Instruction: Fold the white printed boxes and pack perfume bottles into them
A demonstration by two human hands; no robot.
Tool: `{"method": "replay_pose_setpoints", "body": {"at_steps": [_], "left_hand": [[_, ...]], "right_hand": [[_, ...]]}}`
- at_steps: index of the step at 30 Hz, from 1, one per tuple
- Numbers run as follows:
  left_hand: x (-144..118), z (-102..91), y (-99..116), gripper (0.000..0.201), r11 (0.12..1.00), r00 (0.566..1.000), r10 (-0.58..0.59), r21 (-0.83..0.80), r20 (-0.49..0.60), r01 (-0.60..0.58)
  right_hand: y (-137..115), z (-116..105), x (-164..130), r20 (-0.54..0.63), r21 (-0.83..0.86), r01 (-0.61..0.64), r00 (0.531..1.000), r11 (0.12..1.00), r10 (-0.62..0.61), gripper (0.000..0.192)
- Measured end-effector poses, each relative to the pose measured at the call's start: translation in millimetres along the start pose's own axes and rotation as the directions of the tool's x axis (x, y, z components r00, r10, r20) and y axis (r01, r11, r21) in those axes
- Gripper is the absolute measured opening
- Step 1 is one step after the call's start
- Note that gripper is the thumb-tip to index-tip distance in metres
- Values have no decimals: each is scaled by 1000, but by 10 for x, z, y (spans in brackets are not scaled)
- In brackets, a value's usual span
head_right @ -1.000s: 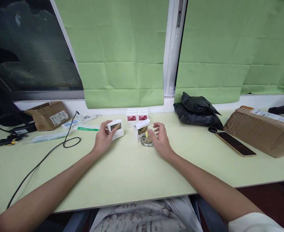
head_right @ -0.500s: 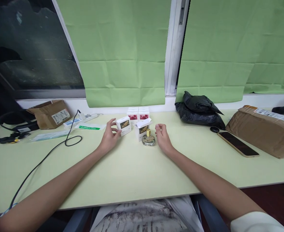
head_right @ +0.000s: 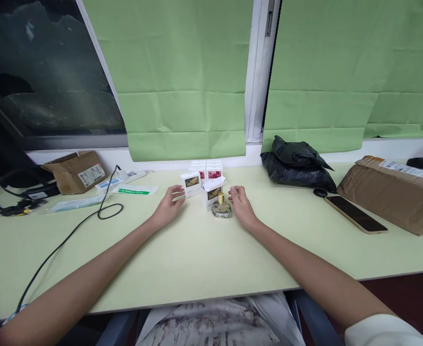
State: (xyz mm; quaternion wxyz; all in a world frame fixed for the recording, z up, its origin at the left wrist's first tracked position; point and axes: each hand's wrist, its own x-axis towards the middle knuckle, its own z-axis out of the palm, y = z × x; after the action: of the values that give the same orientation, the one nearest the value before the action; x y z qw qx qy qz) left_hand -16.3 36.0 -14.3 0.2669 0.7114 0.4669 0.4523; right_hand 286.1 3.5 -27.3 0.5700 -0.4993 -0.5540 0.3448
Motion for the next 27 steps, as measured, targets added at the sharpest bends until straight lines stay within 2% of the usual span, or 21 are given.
{"method": "replay_pose_setpoints", "body": {"at_steps": [5,10,18,21,25,27], "left_hand": [[0,-1,-28,55,1000,996,-18,-8,84,19],[8,-2,-59,59,998,986,-29,64,162,19],[23,9,-120,62,997,984,12,68,176,-24],[4,11,-63,58,998,988,-2,64,154,-8],[-73,2,133,41,993,998,36,109,52,-42],[-129,4,252,38,991,992,87,95,92,-96]], "right_hand": [[36,14,13,48,39,-11,999,999,9,56],[52,36,21,91,67,-25,996,997,18,59],[32,41,-14,145,33,9,989,999,-14,66],[30,42,-21,157,46,-1,988,999,-6,66],[22,43,-25,172,60,-11,985,998,1,66],[10,41,-34,180,56,-1,984,998,-9,66]]}}
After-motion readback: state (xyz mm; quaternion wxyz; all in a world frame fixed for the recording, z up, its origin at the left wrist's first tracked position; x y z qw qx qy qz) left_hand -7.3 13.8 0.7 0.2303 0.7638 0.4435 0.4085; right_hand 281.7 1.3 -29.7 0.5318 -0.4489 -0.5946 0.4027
